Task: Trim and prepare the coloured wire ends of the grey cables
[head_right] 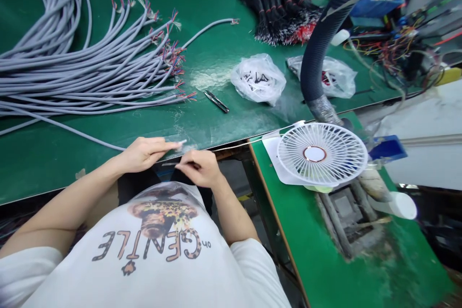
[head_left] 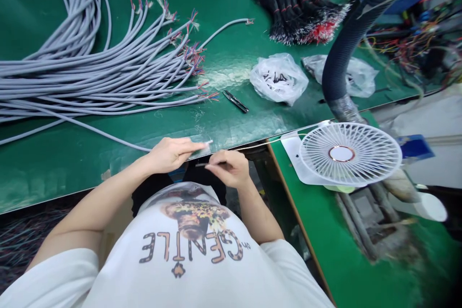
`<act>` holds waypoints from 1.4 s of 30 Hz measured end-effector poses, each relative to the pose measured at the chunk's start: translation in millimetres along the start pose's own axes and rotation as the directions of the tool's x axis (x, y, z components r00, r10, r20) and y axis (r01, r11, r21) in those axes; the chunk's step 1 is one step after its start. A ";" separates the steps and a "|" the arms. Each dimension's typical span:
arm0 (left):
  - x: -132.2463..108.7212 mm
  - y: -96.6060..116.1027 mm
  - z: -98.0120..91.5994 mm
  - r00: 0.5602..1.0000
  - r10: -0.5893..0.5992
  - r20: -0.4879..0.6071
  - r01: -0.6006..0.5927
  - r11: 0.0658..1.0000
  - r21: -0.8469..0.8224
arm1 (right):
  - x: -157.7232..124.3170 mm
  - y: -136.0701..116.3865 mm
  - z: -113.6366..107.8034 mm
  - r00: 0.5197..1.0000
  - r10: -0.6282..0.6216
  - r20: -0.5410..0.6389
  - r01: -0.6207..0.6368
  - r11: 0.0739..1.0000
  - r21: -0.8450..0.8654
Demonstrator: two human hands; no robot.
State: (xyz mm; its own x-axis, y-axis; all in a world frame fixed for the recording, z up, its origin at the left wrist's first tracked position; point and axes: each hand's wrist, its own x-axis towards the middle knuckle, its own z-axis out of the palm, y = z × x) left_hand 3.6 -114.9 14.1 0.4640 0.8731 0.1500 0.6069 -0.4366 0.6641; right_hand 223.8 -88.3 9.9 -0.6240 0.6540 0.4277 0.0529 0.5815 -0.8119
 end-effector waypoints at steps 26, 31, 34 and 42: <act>19.9 11.7 -16.5 0.958 -0.286 -0.039 0.275 0.945 -0.180 | 21.2 15.4 24.2 0.986 0.056 -0.154 -0.118 0.897 -0.426; 31.4 12.1 -21.5 0.957 -0.285 -0.049 0.258 0.918 -0.300 | 21.2 4.1 8.4 0.978 0.097 -0.183 -0.160 0.916 -0.367; 31.4 9.6 -17.5 0.962 -0.268 -0.060 0.240 0.927 -0.289 | 15.6 -10.2 -11.2 0.972 0.118 -0.204 -0.194 0.895 -0.401; 24.3 8.7 -5.7 0.982 -0.178 -0.062 0.165 0.972 -0.169 | 11.6 -19.7 -35.0 0.999 0.033 -0.036 -0.048 0.733 -0.678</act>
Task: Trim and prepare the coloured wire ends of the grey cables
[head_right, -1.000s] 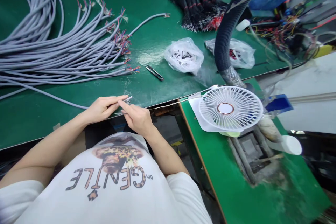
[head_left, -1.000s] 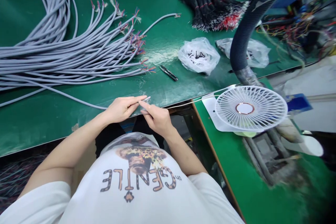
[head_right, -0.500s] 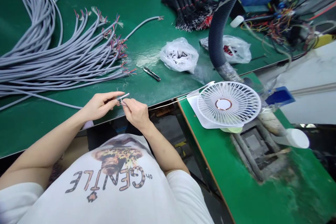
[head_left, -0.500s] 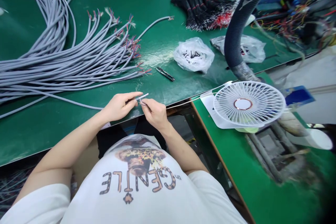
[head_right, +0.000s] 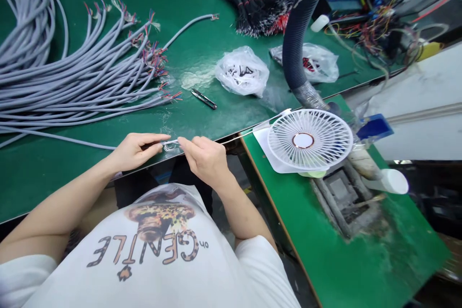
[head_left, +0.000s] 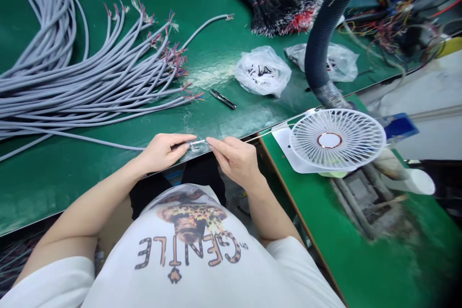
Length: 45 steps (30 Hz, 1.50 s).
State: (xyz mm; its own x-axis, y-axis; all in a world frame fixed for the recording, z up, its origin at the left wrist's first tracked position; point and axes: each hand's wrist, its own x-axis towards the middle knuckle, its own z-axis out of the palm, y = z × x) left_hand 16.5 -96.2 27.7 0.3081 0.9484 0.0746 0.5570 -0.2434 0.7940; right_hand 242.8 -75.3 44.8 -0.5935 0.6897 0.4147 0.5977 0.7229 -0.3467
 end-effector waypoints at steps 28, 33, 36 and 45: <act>-4.0 -3.0 1.8 0.993 0.120 0.003 -0.120 0.991 0.063 | 9.9 12.7 6.4 0.944 -0.244 0.221 0.284 0.944 -0.168; -3.7 -2.1 0.2 0.993 0.114 -0.001 -0.114 0.993 0.037 | 7.4 21.2 13.0 0.947 -0.269 0.176 0.283 0.958 -0.056; -3.5 -2.0 -0.6 0.993 0.115 0.001 -0.115 0.993 0.021 | 4.8 27.0 20.7 0.952 -0.274 0.133 0.272 0.962 0.036; -3.9 -2.9 -1.5 0.995 0.091 0.030 -0.091 0.996 -0.011 | 1.1 34.6 34.8 0.960 -0.277 0.024 0.264 0.935 0.239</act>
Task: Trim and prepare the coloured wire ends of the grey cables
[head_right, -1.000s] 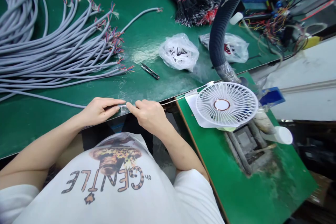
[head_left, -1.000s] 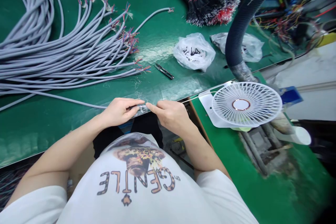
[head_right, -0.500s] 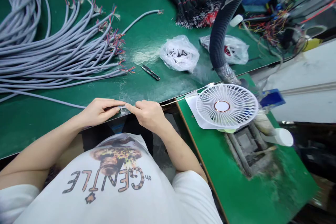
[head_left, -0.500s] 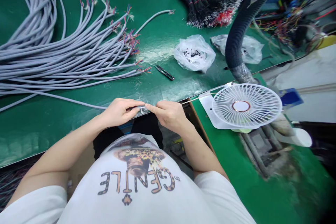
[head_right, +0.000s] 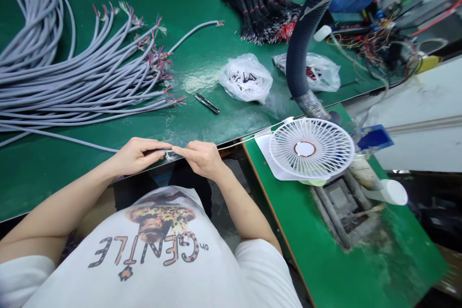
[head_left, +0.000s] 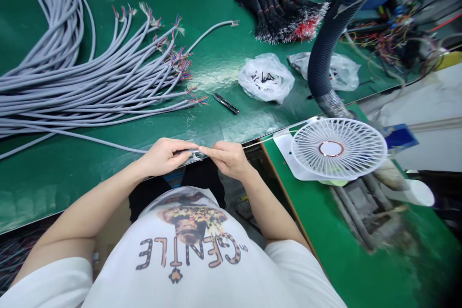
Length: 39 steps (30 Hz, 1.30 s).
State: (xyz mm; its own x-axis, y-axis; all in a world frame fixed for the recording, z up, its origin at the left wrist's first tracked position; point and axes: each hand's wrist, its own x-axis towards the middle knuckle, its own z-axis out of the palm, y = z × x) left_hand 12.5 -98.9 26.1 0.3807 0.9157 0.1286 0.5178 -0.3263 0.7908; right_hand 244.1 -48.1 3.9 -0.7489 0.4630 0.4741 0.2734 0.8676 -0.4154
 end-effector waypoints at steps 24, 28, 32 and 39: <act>-2.1 0.0 -0.3 0.996 -0.083 -0.033 0.082 0.996 -0.034 | 6.9 -23.2 29.1 0.815 0.579 0.005 -0.427 0.597 0.679; -1.8 -1.0 1.8 0.997 -0.061 -0.053 0.059 0.997 -0.043 | 5.4 -21.9 31.7 0.785 0.618 0.033 -0.462 0.549 0.696; -1.7 -0.3 2.4 0.995 -0.042 -0.088 0.040 0.999 -0.026 | 5.7 -21.2 33.5 0.783 0.621 0.019 -0.459 0.557 0.693; -0.6 0.1 2.3 0.996 0.013 -0.088 -0.018 0.999 -0.050 | 5.7 -18.4 35.0 0.789 0.615 0.014 -0.456 0.569 0.685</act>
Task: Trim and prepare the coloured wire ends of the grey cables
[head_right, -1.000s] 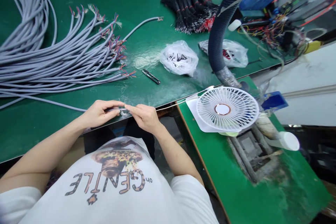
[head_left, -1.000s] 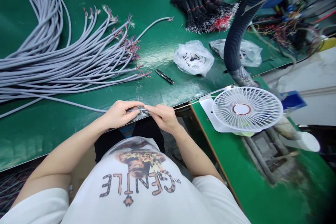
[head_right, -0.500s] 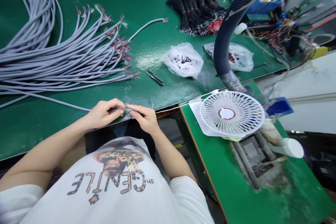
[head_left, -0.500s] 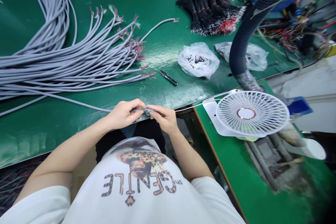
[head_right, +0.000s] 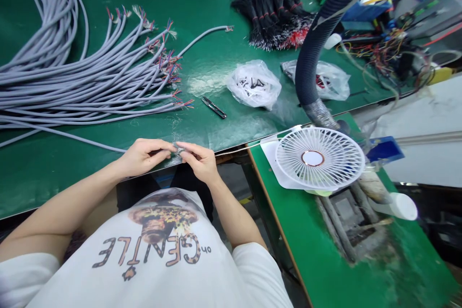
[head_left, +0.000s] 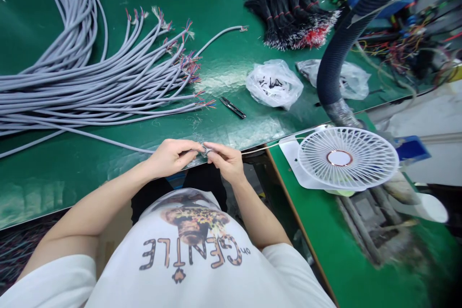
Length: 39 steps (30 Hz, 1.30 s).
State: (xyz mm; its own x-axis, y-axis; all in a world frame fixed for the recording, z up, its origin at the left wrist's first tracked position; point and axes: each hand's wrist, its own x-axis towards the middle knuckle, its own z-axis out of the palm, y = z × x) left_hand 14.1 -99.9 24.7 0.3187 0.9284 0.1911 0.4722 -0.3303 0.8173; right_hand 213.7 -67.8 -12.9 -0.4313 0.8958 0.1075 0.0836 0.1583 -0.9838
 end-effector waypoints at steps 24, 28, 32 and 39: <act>-1.7 -13.9 5.8 0.999 -0.029 0.041 0.023 0.991 0.130 | -10.6 -30.7 4.0 0.843 -0.537 -0.043 0.487 0.794 -0.364; 0.4 -9.3 4.0 0.998 -0.056 0.015 0.055 0.994 0.096 | -10.4 -38.8 -1.5 0.854 -0.520 -0.031 0.468 0.791 -0.394; 0.9 -5.9 3.4 0.997 -0.070 0.011 0.069 0.994 0.089 | -4.7 -35.3 -3.2 0.886 -0.455 0.092 0.437 0.751 -0.494; 0.7 -8.7 5.1 0.997 -0.082 0.010 0.081 0.993 0.089 | 4.6 -21.0 3.2 0.894 -0.416 0.165 0.401 0.581 -0.708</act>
State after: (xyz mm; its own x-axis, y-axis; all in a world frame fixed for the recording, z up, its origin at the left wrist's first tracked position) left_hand 14.4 -97.3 14.9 0.2871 0.9506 0.1180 0.5679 -0.2681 0.7782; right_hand 207.0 -68.4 7.8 -0.5685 0.6667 0.4819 0.5121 0.7453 -0.4270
